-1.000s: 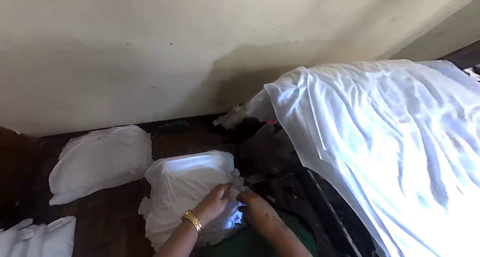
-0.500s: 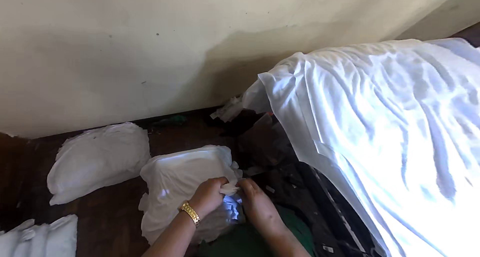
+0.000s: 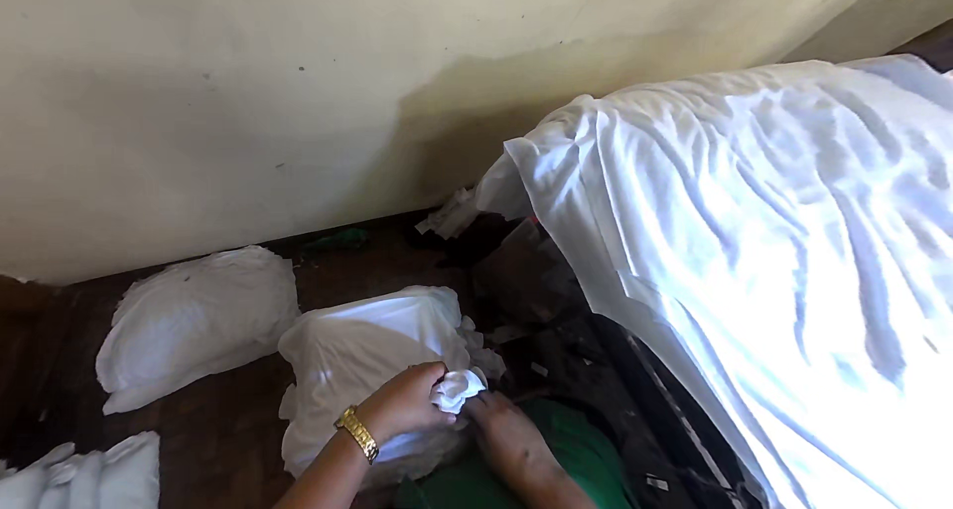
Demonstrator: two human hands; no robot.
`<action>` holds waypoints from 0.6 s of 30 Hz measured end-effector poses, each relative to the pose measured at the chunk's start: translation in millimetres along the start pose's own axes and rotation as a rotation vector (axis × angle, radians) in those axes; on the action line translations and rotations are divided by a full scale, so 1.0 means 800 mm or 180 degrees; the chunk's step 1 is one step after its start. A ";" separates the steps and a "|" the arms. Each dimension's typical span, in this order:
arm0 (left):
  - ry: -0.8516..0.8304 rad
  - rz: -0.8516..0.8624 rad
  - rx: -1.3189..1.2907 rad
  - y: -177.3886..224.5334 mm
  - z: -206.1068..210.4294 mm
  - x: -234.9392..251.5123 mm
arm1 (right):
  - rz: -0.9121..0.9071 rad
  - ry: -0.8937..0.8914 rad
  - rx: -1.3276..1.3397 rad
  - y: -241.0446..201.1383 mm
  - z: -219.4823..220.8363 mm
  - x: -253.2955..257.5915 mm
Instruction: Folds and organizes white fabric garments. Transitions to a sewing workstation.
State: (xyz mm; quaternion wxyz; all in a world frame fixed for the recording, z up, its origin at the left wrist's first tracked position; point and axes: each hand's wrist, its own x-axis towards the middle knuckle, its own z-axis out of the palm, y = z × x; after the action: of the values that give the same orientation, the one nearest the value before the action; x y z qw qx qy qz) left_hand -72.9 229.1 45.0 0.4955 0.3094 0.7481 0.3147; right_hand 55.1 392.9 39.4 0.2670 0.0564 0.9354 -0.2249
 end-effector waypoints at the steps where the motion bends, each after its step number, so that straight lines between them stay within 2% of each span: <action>1: 0.0078 -0.0035 0.0032 0.002 0.002 -0.001 | -0.0021 0.0097 0.0015 0.001 0.001 -0.003; 5: 0.0833 -0.0171 -0.0298 0.003 -0.001 -0.002 | -0.0082 -0.0065 -0.0147 -0.002 0.000 -0.010; 7: 0.0978 -0.0090 -0.0534 -0.002 -0.001 0.002 | -0.0054 -0.0264 -0.0229 -0.008 -0.007 -0.013; 8: 0.0904 -0.0030 -0.0539 -0.002 0.002 0.002 | -0.0100 -0.0066 -0.0223 -0.009 -0.009 -0.015; 11: 0.0438 0.0017 0.0039 0.008 0.020 -0.005 | -0.0254 0.1250 -0.0019 -0.012 -0.029 -0.016; 13: 0.0251 -0.0316 0.0429 0.014 0.022 -0.007 | -0.0518 0.1986 -0.0114 -0.012 -0.033 -0.008; 14: 0.0373 -0.0473 0.0344 0.014 0.016 -0.006 | -0.0674 0.2179 -0.0155 -0.013 -0.029 -0.006; 15: 0.0617 -0.0473 0.0043 0.009 0.006 -0.004 | -0.0831 0.2210 -0.0145 -0.014 -0.024 -0.005; 16: 0.0911 -0.0295 -0.0358 0.001 -0.003 -0.002 | -0.0972 0.2009 -0.0075 -0.016 -0.018 -0.006; 18: 0.1170 0.0089 -0.1023 -0.006 -0.017 -0.004 | -0.1003 0.0854 -0.0011 -0.024 -0.008 -0.008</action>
State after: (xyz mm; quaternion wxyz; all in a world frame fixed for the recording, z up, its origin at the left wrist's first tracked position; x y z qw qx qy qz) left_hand -85.1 221.4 46.9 0.3895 0.1744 0.7617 0.4875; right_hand 53.2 379.0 55.0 0.1016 -0.0616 0.9602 -0.2527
